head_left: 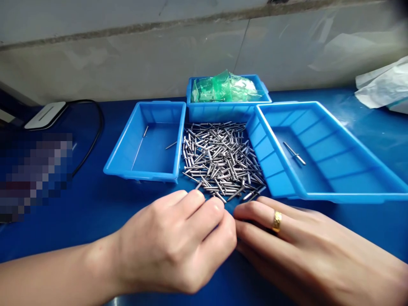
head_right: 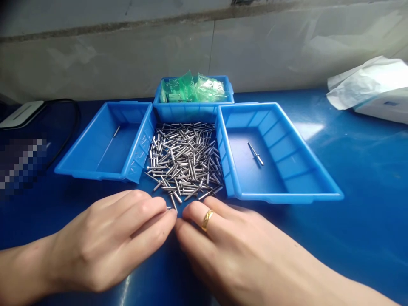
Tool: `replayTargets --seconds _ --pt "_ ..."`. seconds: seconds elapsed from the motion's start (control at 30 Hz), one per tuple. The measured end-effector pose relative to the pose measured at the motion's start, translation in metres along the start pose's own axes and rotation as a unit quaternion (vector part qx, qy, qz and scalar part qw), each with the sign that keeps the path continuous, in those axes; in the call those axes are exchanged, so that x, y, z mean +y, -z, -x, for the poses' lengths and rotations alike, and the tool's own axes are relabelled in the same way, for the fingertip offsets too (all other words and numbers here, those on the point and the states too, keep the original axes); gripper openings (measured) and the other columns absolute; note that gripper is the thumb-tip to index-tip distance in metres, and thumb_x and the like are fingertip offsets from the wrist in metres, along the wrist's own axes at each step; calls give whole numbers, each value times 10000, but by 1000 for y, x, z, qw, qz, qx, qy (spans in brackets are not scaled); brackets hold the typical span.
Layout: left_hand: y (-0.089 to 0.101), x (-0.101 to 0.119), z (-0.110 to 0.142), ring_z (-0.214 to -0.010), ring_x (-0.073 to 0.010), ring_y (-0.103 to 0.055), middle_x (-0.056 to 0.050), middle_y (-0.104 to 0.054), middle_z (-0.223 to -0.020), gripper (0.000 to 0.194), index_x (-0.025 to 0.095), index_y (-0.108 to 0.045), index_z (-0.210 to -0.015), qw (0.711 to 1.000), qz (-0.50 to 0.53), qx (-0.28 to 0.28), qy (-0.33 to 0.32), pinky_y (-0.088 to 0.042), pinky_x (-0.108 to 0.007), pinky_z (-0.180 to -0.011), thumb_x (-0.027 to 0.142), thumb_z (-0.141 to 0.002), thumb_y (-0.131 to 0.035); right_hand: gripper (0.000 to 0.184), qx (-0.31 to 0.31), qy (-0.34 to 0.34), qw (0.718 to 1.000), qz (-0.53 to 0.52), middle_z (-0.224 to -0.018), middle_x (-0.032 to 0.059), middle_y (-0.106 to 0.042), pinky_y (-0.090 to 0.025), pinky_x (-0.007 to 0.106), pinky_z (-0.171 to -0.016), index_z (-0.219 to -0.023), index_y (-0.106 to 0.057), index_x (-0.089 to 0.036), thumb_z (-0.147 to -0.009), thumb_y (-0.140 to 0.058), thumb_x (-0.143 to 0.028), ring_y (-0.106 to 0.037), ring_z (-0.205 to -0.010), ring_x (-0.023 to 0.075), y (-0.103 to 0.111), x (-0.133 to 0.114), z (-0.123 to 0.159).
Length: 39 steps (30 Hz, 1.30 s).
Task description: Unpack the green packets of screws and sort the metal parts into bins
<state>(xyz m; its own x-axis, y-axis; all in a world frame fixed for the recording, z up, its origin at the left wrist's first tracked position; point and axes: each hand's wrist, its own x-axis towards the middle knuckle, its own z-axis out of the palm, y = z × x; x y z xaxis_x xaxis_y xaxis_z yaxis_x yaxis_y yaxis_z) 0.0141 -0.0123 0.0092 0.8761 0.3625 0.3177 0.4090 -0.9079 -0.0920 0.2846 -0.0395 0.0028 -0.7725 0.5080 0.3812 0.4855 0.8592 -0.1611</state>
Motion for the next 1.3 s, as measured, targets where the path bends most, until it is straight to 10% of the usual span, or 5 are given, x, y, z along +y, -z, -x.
replayTargets --seconds 0.2,0.47,1.3 --pt "1 6 -5 -978 -299 -811 -152 -865 -1141 349 219 -879 -1341 999 40 1 15 -778 -392 -880 523 -1318 -709 508 -19 8 1000 -15 -1071 53 -940 -713 293 -731 -1124 -852 -179 -1150 -443 122 -853 -860 193 5 -1 2" --pt "5 -3 10 -770 -226 -806 -61 -881 -964 307 147 -919 -1222 995 82 57 -31 -708 -321 -707 85 -1285 -626 497 -11 3 1000 -9 -1014 30 -899 -668 304 -711 -1080 -824 -183 -1260 -425 51 -827 -808 185 2 -2 4" --pt "-17 -2 13 -810 -127 -873 8 -934 -1004 361 227 -892 -1004 952 266 149 -7 -723 -162 -804 66 -1252 -684 544 9 -70 991 -115 -864 -28 -726 -550 255 -629 -1064 -722 -259 -1432 -323 -226 -695 -662 137 -2 -1 13"
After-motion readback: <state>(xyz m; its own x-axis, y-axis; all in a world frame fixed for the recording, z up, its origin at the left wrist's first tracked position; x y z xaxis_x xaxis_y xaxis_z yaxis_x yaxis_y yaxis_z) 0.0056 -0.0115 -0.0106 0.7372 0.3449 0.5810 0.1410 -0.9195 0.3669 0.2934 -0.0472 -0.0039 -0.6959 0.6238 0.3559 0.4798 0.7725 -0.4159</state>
